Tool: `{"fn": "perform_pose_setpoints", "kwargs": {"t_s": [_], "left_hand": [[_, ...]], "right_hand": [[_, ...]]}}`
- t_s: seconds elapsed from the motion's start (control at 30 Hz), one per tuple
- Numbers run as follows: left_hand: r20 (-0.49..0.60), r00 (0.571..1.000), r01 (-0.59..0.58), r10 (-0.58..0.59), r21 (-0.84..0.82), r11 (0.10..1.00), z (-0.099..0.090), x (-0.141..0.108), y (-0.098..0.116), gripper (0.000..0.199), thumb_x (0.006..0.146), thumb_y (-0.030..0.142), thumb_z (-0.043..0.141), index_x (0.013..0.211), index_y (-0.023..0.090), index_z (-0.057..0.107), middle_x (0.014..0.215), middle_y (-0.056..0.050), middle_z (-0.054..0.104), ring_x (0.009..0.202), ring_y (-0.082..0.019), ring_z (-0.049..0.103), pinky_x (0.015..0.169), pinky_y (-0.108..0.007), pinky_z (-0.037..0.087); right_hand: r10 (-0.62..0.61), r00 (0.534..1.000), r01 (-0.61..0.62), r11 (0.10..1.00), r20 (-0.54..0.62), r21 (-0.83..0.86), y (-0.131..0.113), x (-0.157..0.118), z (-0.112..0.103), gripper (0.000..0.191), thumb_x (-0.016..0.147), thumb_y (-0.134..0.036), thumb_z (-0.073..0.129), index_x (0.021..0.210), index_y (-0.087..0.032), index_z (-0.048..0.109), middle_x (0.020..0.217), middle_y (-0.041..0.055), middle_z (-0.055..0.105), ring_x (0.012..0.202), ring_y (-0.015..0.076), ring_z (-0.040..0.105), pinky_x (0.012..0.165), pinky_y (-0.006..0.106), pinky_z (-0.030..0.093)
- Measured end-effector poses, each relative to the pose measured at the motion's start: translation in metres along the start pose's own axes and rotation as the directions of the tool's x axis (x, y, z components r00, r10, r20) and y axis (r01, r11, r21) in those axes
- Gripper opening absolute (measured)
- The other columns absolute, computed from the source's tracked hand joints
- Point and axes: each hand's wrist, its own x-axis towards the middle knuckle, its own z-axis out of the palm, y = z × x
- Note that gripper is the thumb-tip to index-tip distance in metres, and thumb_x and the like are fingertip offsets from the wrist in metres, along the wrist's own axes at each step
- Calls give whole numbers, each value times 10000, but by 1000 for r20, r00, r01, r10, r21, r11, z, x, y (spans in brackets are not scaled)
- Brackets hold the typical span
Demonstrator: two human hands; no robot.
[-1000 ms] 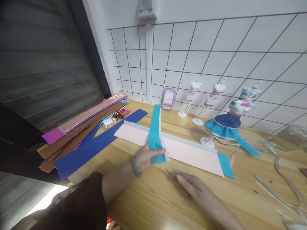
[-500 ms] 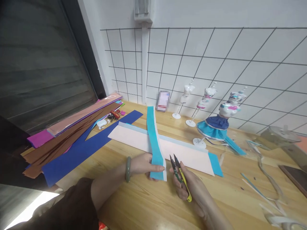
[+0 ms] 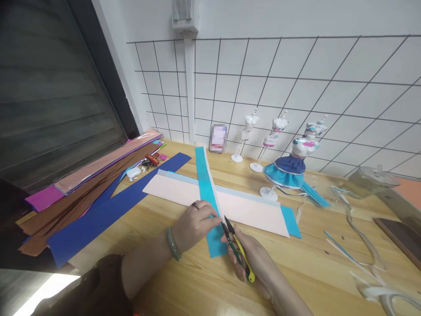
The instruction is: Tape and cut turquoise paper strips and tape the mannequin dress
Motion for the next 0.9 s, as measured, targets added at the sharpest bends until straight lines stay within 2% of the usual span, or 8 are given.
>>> {"fn": "perform_pose_setpoints", "kwargs": {"t_s": [0.4, 0.5, 0.6, 0.67, 0.73, 0.8, 0.87, 0.9], "left_hand": [[123, 990, -79, 68, 90, 993, 2, -1, -2, 213, 886, 164, 356, 814, 169, 556, 808, -34, 548, 860, -162, 474, 765, -313, 361], [107, 994, -9, 7, 25, 1000, 1, 1, -3, 229, 880, 167, 358, 792, 161, 570, 788, -40, 558, 819, -162, 485, 738, -308, 373], [9, 984, 177, -178, -190, 966, 0, 4, -4, 244, 877, 194, 372, 803, 151, 601, 793, -48, 584, 806, -157, 506, 752, -307, 385], [-11, 920, 350, -392, -423, 835, 1, 5, -3, 247, 866, 233, 402, 801, 144, 623, 806, -54, 596, 799, -151, 527, 745, -290, 403], [121, 817, 497, -563, -644, 582, 3, 6, -1, 251, 837, 293, 452, 806, 135, 645, 803, -56, 603, 756, -147, 546, 690, -269, 428], [322, 732, 574, -600, -767, 288, 7, 6, 3, 287, 794, 359, 503, 833, 120, 657, 773, -55, 607, 697, -141, 550, 633, -260, 439], [447, 695, 582, -563, -810, 75, 10, 6, 7, 347, 749, 413, 550, 845, 98, 657, 735, -52, 606, 661, -132, 542, 611, -255, 437], [478, 693, 574, -540, -819, 12, 11, 7, 9, 369, 725, 433, 573, 834, 90, 656, 722, -51, 606, 653, -128, 536, 608, -253, 433]], "right_hand": [[19, 999, -18, 1000, 33, -15, 1, 0, 4, 428, 806, -537, 450, 873, -138, 588, 444, -37, 517, 243, 47, 382, 264, 156, 277], [30, 999, -30, 1000, 31, 5, 0, -2, 4, 418, 812, -531, 449, 856, -138, 588, 444, -41, 510, 242, 40, 388, 264, 146, 269], [30, 999, -32, 997, 31, 68, 1, -1, 1, 410, 815, -526, 452, 846, -141, 590, 444, -49, 500, 235, 28, 383, 261, 133, 246], [28, 999, -32, 991, 36, 129, 2, 1, -1, 406, 816, -525, 453, 849, -144, 591, 436, -54, 491, 226, 19, 361, 256, 127, 227], [18, 999, -25, 984, 45, 176, 4, 3, -4, 407, 813, -528, 458, 864, -147, 592, 435, -54, 493, 226, 15, 353, 256, 123, 223], [3, 999, -13, 981, 48, 194, 5, 6, -5, 407, 811, -528, 463, 881, -148, 591, 444, -47, 507, 231, 16, 359, 258, 121, 229], [-12, 999, 2, 981, 51, 193, 6, 7, -5, 411, 812, -531, 457, 896, -151, 588, 455, -40, 518, 237, 20, 365, 259, 125, 232], [-18, 998, 8, 982, 52, 190, 6, 7, -4, 416, 814, -536, 449, 901, -153, 586, 455, -39, 519, 239, 23, 366, 261, 128, 234]]}}
